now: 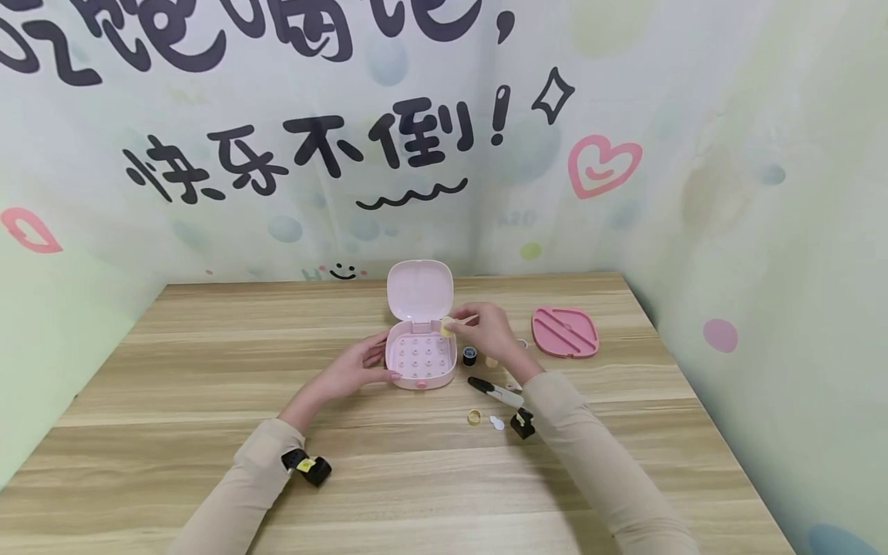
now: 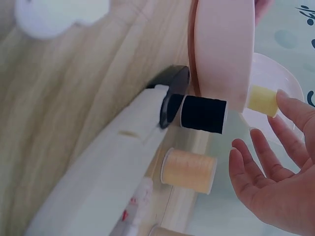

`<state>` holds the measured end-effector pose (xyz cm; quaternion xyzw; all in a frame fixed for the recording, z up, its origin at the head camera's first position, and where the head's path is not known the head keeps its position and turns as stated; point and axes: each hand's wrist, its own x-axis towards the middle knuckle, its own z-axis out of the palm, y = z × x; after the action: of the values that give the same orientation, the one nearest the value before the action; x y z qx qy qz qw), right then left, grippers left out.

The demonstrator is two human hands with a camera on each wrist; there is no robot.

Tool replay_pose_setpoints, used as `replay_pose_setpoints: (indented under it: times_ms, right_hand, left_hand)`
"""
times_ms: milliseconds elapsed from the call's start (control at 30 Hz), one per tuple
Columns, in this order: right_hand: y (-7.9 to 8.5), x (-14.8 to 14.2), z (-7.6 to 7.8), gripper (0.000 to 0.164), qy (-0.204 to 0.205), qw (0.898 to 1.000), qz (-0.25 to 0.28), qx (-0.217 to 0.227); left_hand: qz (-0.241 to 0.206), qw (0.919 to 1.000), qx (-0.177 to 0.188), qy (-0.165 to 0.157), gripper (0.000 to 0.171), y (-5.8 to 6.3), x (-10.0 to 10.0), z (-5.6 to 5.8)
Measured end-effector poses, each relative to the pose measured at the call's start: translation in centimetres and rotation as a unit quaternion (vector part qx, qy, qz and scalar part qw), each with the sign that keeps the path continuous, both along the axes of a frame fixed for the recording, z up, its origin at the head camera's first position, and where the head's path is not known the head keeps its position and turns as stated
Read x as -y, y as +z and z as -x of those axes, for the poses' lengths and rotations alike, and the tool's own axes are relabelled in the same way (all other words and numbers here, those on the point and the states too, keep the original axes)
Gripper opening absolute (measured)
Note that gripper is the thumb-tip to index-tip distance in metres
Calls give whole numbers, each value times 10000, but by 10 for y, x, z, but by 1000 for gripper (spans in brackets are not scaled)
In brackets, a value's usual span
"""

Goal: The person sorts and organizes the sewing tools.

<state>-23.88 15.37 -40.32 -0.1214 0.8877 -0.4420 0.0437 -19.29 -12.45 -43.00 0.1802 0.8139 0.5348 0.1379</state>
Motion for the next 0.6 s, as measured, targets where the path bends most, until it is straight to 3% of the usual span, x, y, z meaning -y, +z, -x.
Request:
replay_pose_setpoints:
  times_ms: [600]
  right_hand:
    - [-15,20,-1,22,-137,9997,158,-103]
  left_hand:
    - [-13,9999,-104,-30,83,-2,1,1]
